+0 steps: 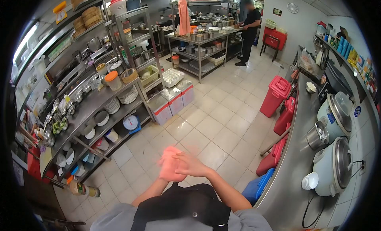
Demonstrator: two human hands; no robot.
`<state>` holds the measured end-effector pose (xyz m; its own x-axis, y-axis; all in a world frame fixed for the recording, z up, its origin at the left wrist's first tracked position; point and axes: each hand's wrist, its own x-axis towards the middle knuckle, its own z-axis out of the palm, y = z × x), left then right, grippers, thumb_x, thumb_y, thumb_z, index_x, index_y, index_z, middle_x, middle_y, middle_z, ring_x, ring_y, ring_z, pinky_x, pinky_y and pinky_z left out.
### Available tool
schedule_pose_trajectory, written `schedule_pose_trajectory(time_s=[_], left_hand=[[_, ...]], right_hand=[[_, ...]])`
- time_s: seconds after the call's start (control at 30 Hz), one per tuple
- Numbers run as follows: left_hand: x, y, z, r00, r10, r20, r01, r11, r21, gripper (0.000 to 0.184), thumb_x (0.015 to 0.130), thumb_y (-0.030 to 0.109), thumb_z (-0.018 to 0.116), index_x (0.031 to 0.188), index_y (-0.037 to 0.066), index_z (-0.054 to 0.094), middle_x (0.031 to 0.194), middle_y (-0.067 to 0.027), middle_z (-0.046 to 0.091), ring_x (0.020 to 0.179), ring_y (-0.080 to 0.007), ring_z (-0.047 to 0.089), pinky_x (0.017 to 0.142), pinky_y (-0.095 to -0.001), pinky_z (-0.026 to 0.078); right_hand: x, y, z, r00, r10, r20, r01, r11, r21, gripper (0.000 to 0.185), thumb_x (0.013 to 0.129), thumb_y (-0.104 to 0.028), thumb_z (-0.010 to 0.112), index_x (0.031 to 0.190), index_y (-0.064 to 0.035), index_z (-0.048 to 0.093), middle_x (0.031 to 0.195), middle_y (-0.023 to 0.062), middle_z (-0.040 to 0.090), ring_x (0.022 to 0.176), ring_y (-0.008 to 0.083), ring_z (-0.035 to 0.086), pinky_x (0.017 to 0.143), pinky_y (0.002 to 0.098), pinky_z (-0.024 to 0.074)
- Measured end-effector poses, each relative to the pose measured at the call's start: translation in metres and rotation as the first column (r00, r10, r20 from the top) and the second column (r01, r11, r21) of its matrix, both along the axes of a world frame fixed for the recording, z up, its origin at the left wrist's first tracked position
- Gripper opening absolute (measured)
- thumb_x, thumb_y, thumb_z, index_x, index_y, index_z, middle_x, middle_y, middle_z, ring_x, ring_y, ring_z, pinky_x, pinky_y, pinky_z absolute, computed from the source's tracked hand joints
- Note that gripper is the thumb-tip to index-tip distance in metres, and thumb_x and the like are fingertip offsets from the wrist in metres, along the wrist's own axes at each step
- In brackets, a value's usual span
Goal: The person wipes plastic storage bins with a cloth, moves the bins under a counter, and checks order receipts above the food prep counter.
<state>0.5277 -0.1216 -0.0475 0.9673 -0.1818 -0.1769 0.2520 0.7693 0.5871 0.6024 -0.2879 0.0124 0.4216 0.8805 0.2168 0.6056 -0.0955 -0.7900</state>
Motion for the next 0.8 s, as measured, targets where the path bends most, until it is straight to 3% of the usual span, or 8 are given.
schedule_pose_trajectory(time_s=[0.17, 0.3, 0.33, 0.43, 0.5, 0.6, 0.67, 0.8], left_hand=[[0.006, 0.023, 0.01, 0.993, 0.114, -0.044, -0.107, 0.984, 0.142, 0.055, 0.089, 0.037, 0.052, 0.135, 0.009, 0.042, 0.137, -0.0094, 0.046, 0.122, -0.023, 0.048, 0.104, -0.0394, 0.038], [0.019, 0.037, 0.012, 0.981, 0.181, 0.067, -0.192, 0.887, 0.42, 0.057, 0.082, 0.034, 0.061, 0.132, 0.01, 0.045, 0.134, -0.0107, 0.046, 0.121, -0.0231, 0.045, 0.102, -0.0378, 0.036], [0.025, 0.04, 0.012, 0.978, 0.161, 0.131, -0.207, 0.794, 0.571, 0.058, 0.081, 0.034, 0.063, 0.131, 0.011, 0.046, 0.133, -0.011, 0.046, 0.121, -0.0231, 0.045, 0.102, -0.0374, 0.036], [0.05, 0.035, 0.021, 0.908, -0.378, 0.184, -0.233, -0.089, 0.968, 0.06, 0.075, 0.032, 0.069, 0.128, 0.012, 0.048, 0.131, -0.012, 0.047, 0.12, -0.0232, 0.043, 0.101, -0.0362, 0.035], [0.045, 0.014, 0.051, 0.867, -0.217, 0.449, -0.221, 0.64, 0.736, 0.063, 0.081, 0.03, 0.065, 0.139, 0.016, 0.044, 0.145, -0.013, 0.039, 0.138, -0.0274, 0.032, 0.113, -0.0382, 0.024], [0.034, -0.021, 0.092, 0.713, -0.581, 0.393, -0.152, 0.42, 0.895, 0.072, 0.081, 0.037, 0.067, 0.144, 0.019, 0.039, 0.149, -0.0202, 0.031, 0.142, -0.0358, 0.024, 0.115, -0.0479, 0.018], [0.023, -0.032, 0.079, 0.654, -0.733, 0.187, -0.333, -0.057, 0.941, 0.072, 0.082, 0.038, 0.068, 0.144, 0.018, 0.04, 0.151, -0.0194, 0.029, 0.141, -0.0384, 0.026, 0.113, -0.0565, 0.017], [0.012, -0.026, 0.059, 0.685, -0.646, 0.338, -0.293, 0.18, 0.939, 0.048, 0.091, 0.027, 0.061, 0.134, 0.009, 0.051, 0.143, -0.0183, 0.043, 0.131, -0.0331, 0.042, 0.106, -0.0458, 0.036]], right_hand=[[-0.003, -0.01, 0.016, 0.827, 0.005, -0.563, 0.041, 0.997, 0.07, 0.057, 0.093, -0.032, 0.058, 0.14, -0.0034, 0.043, 0.14, 0.0134, 0.047, 0.132, 0.0258, 0.042, 0.107, 0.0395, 0.0358], [-0.01, -0.032, -0.008, 0.427, 0.023, -0.904, 0.179, 0.978, 0.109, 0.051, 0.099, -0.032, 0.048, 0.142, -0.0062, 0.039, 0.14, 0.0143, 0.047, 0.13, 0.0281, 0.046, 0.106, 0.0425, 0.0393], [-0.012, -0.035, -0.013, 0.275, 0.069, -0.959, 0.219, 0.967, 0.132, 0.053, 0.1, -0.038, 0.044, 0.143, -0.0068, 0.037, 0.141, 0.0143, 0.046, 0.131, 0.0284, 0.045, 0.106, 0.0442, 0.0389], [-0.023, -0.041, -0.026, 0.008, 0.263, -0.965, 0.322, 0.913, 0.251, 0.061, 0.1, -0.049, 0.036, 0.147, -0.0094, 0.03, 0.142, 0.0151, 0.044, 0.131, 0.0302, 0.043, 0.107, 0.0461, 0.0373], [-0.035, -0.038, -0.022, -0.11, 0.414, -0.904, 0.373, 0.86, 0.348, 0.064, 0.1, -0.052, 0.033, 0.148, -0.0106, 0.027, 0.144, 0.015, 0.042, 0.133, 0.0301, 0.042, 0.109, 0.0465, 0.0354], [-0.039, -0.033, -0.031, -0.184, 0.56, -0.808, 0.453, 0.778, 0.436, 0.065, 0.099, -0.054, 0.032, 0.148, -0.0113, 0.025, 0.144, 0.0147, 0.041, 0.133, 0.0296, 0.04, 0.109, 0.0465, 0.0338], [-0.045, -0.036, -0.032, -0.095, 0.503, -0.859, 0.493, 0.774, 0.399, 0.063, 0.099, -0.051, 0.034, 0.146, -0.0104, 0.028, 0.143, 0.0144, 0.043, 0.132, 0.0291, 0.041, 0.108, 0.0455, 0.0346], [-0.046, -0.04, -0.019, 0.151, 0.315, -0.937, 0.521, 0.78, 0.346, 0.058, 0.099, -0.046, 0.037, 0.143, -0.0084, 0.032, 0.14, 0.0138, 0.045, 0.129, 0.0282, 0.043, 0.106, 0.0434, 0.0361]])
